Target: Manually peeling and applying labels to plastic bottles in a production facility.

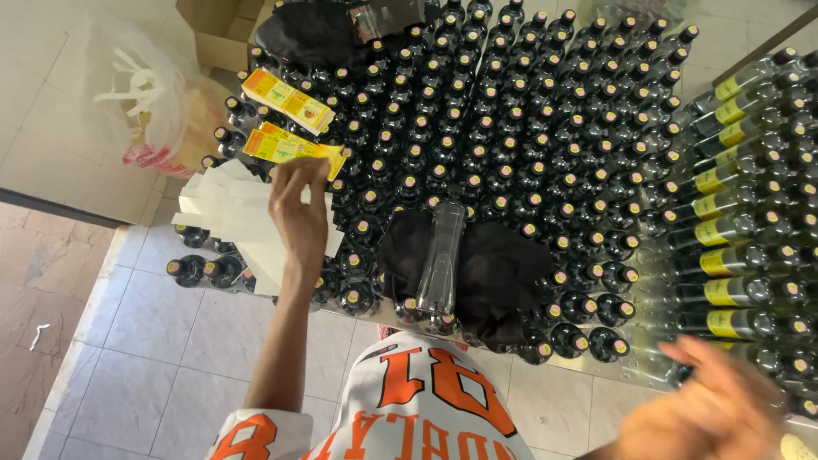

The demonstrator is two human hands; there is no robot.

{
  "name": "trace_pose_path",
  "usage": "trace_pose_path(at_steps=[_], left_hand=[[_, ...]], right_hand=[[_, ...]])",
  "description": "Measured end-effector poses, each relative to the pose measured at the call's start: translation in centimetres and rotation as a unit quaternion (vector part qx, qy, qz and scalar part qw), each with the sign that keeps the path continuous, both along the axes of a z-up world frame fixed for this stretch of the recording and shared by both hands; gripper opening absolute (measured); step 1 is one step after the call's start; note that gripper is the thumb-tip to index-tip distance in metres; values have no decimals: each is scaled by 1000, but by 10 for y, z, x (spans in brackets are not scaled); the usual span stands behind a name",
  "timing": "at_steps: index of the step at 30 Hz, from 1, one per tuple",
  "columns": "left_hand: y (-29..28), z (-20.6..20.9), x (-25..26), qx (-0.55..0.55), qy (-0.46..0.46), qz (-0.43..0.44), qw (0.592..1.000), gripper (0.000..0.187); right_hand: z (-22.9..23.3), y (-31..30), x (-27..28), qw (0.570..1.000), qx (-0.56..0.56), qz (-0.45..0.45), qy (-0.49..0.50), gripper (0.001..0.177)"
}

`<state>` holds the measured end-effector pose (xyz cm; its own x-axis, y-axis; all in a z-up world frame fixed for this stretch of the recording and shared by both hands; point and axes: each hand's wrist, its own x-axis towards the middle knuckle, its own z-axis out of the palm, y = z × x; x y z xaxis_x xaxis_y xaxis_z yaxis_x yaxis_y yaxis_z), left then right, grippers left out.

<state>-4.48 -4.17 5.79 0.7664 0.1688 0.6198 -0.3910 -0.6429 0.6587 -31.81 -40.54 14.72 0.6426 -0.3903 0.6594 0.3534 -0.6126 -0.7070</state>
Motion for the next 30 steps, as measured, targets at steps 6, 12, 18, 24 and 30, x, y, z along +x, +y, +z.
trace_pose_path(at_steps=[6, 12, 18, 24, 30], left_hand=[[-103, 48, -95, -236, 151, -228, 932, 18], [-136, 51, -133, -370, 307, -339, 809, 23], [-138, 40, -128, -376, 332, -371, 781, 19], [-145, 40, -127, -368, 370, -375, 766, 21], [-153, 31, -128, -389, 320, -368, 781, 14]], right_hand=[[-35, 57, 100, 970, -217, 99, 46, 40], [-33, 64, 101, 967, -207, 126, 80, 41], [-32, 62, 88, 969, -102, 128, 184, 29], [-39, 53, 85, 963, 27, 130, 234, 24], [-38, 54, 87, 981, -80, 69, 162, 27]])
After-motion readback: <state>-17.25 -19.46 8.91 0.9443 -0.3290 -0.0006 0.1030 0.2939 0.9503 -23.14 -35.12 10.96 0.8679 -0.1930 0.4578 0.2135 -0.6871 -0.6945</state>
